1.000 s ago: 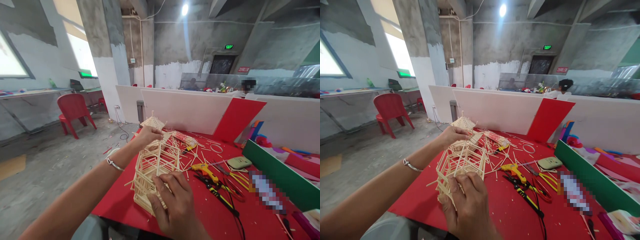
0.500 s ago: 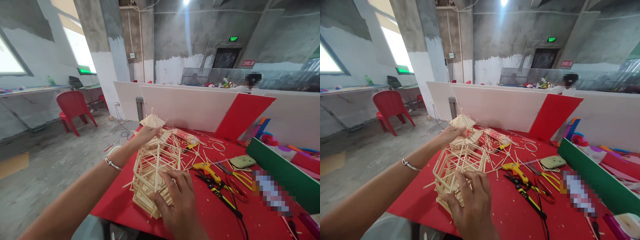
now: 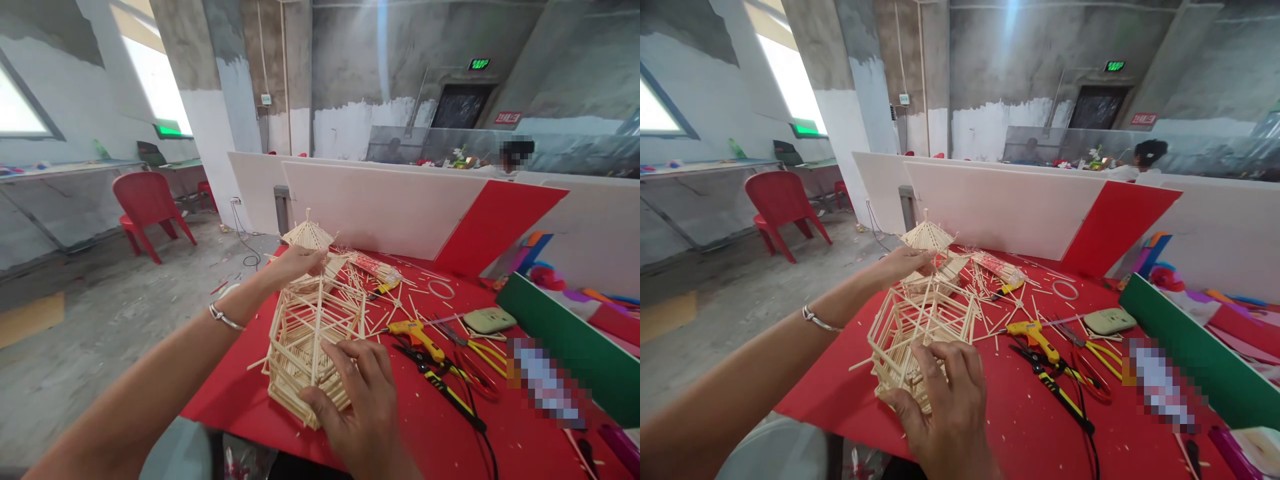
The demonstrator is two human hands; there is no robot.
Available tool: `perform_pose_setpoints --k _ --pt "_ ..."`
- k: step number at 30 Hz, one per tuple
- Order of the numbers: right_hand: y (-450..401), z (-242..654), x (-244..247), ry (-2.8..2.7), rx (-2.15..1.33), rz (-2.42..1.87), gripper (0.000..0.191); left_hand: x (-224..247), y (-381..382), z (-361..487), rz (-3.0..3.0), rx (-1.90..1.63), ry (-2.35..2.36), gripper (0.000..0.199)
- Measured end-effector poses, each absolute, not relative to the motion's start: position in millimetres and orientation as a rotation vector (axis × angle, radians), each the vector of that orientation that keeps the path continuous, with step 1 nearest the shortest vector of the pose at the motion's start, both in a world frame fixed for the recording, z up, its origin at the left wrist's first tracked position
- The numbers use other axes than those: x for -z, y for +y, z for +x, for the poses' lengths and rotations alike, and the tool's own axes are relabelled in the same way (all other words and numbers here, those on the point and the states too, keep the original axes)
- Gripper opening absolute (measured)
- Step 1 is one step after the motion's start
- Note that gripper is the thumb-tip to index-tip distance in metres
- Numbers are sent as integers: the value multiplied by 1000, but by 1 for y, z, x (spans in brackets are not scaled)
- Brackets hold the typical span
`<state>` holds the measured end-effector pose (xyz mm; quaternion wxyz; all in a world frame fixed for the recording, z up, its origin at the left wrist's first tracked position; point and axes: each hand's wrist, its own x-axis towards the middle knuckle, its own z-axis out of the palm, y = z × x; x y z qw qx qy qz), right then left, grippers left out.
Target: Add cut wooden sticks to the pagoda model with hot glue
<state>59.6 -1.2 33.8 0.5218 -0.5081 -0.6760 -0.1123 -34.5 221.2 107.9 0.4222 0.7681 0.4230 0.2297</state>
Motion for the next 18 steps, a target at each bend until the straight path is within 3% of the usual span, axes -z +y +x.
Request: perform_pose_setpoints --k 18 --pt "-1 60 -33 -1608 272 -1198 38 -120 212 -38 2072 -466 1043 33"
